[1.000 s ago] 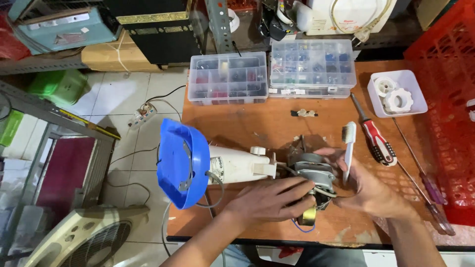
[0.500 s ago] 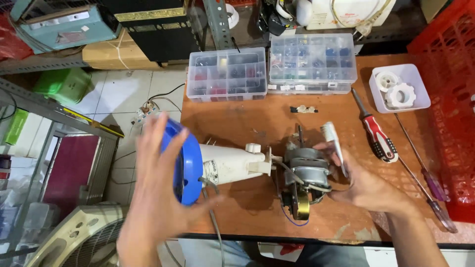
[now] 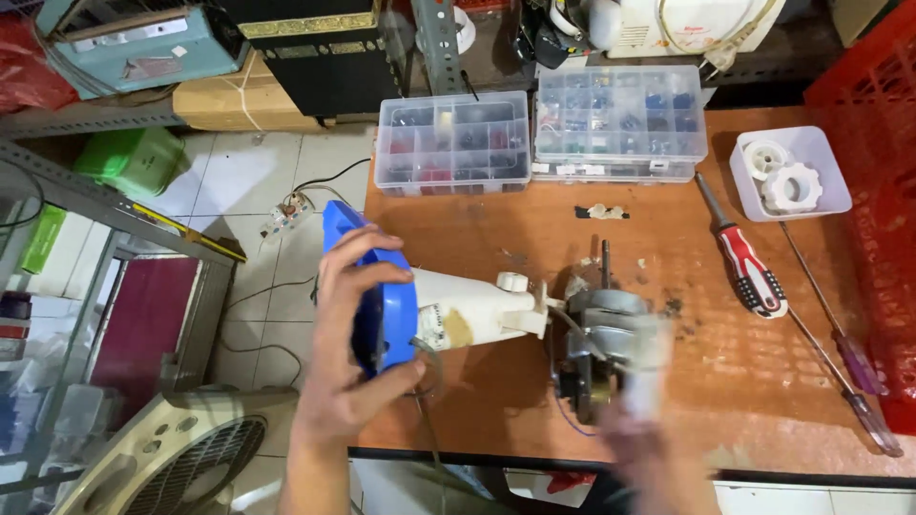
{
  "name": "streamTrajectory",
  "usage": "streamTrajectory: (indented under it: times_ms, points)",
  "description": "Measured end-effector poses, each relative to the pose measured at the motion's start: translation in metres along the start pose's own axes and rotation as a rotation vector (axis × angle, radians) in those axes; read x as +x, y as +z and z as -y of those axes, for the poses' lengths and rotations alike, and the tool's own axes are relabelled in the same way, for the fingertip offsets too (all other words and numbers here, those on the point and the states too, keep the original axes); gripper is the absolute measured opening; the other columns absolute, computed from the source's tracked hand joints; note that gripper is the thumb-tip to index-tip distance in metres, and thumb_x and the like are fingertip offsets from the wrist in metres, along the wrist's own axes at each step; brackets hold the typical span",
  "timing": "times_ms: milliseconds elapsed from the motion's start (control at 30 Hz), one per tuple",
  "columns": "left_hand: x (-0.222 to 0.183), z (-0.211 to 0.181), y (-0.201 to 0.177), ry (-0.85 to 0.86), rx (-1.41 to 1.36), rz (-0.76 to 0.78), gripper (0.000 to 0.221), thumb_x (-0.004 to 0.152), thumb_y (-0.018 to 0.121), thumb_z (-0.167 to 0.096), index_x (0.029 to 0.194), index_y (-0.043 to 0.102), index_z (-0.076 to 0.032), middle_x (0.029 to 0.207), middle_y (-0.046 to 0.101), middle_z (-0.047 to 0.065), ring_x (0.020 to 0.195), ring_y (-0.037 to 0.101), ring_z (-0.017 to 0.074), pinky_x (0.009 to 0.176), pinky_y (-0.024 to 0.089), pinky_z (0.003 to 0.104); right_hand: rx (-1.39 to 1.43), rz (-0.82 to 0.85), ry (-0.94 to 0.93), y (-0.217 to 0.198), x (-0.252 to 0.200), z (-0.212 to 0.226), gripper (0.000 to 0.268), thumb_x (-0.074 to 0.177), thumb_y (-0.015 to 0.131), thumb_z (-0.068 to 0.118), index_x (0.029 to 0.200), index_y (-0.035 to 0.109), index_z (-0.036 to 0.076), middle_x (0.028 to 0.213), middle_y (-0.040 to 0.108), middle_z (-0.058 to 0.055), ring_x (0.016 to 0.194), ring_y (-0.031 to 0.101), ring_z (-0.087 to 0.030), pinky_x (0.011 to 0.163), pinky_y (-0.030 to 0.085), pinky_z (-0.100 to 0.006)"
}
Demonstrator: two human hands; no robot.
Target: Cleaning a disassembled fan motor using a toothbrush to remove dust and debris from the housing and internal components.
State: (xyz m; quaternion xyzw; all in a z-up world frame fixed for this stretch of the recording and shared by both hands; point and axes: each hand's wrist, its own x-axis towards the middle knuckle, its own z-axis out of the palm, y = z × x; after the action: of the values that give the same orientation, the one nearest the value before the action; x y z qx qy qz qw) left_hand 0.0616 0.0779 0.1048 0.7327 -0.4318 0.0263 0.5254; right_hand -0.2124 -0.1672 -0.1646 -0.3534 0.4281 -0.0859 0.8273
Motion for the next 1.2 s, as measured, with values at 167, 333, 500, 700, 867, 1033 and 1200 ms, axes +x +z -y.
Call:
streamTrajectory:
  times_ms: [167, 333, 500, 700, 867, 1033, 1200]
  points:
    - [0.004, -0.011, 0.011, -0.008, 0.042, 0.004, 0.053, 0.082, 0.068, -0.038, 0.126, 0.055, -0.012, 0.143, 0.048, 0.013, 0.145, 0.040, 0.0370, 0.126, 0.027, 0.057, -0.391, 0.018, -0.224, 0.187, -0.097, 0.054, 0.041, 0.100, 0.051, 0.034, 0.101, 0.077, 0.002, 0.062, 0.045, -0.008, 0.054, 0.033, -0.015, 0.050, 0.021, -0.029]
    - [0.010, -0.016, 0.020, -0.024, 0.044, 0.005, 0.050, 0.083, 0.068, -0.036, 0.125, 0.055, -0.011, 0.143, 0.048, 0.013, 0.143, 0.041, 0.0365, 0.123, 0.028, 0.055, -0.267, 0.163, -0.443, 0.188, -0.086, 0.032, 0.031, 0.100, 0.057, 0.026, 0.097, 0.068, -0.003, 0.061, 0.041, -0.004, 0.051, 0.033, -0.011, 0.043, 0.023, -0.027]
    - [0.010, -0.016, 0.028, -0.001, 0.031, 0.015, 0.050, 0.082, 0.068, -0.030, 0.127, 0.055, -0.013, 0.145, 0.047, 0.011, 0.146, 0.039, 0.0392, 0.124, 0.030, 0.057, -0.498, -0.037, -0.351, 0.158, -0.059, 0.025, 0.030, 0.100, 0.056, 0.024, 0.074, 0.050, 0.011, 0.063, 0.042, 0.000, 0.058, 0.033, -0.013, 0.051, 0.026, -0.033]
    - [0.017, -0.011, 0.033, 0.053, 0.033, 0.015, 0.052, 0.079, 0.067, -0.032, 0.126, 0.055, -0.014, 0.143, 0.049, 0.013, 0.142, 0.042, 0.0386, 0.124, 0.031, 0.058, -0.395, 0.154, -0.419, 0.188, -0.106, 0.024, 0.041, 0.100, 0.054, 0.040, 0.080, 0.062, 0.005, 0.052, 0.038, 0.003, 0.043, 0.029, -0.006, 0.039, 0.019, -0.025]
    - [0.014, -0.011, 0.035, 0.055, 0.044, 0.020, 0.052, 0.077, 0.069, -0.028, 0.126, 0.054, -0.014, 0.143, 0.049, 0.013, 0.144, 0.040, 0.0401, 0.125, 0.029, 0.059, 0.100, 0.041, -0.152, 0.142, -0.037, -0.015, 0.019, 0.093, 0.063, 0.023, 0.088, 0.058, 0.006, 0.063, 0.041, 0.000, 0.047, 0.033, -0.010, 0.037, 0.020, -0.027]
    - [0.009, -0.011, 0.039, 0.059, 0.058, 0.022, 0.053, 0.075, 0.069, -0.030, 0.124, 0.055, -0.013, 0.142, 0.048, 0.013, 0.145, 0.039, 0.0398, 0.126, 0.028, 0.059, -0.204, 0.023, -0.215, 0.152, -0.065, -0.003, 0.028, 0.096, 0.065, 0.027, 0.075, 0.051, 0.016, 0.060, 0.046, 0.002, 0.049, 0.036, -0.009, 0.042, 0.024, -0.028]
    - [0.007, -0.013, 0.040, 0.017, 0.059, 0.014, 0.054, 0.076, 0.068, -0.034, 0.125, 0.055, -0.014, 0.144, 0.047, 0.012, 0.148, 0.036, 0.0408, 0.126, 0.028, 0.061, -0.285, 0.175, -0.446, 0.166, -0.101, 0.024, 0.036, 0.103, 0.052, 0.025, 0.074, 0.050, 0.006, 0.054, 0.038, 0.000, 0.040, 0.030, -0.008, 0.035, 0.021, -0.026]
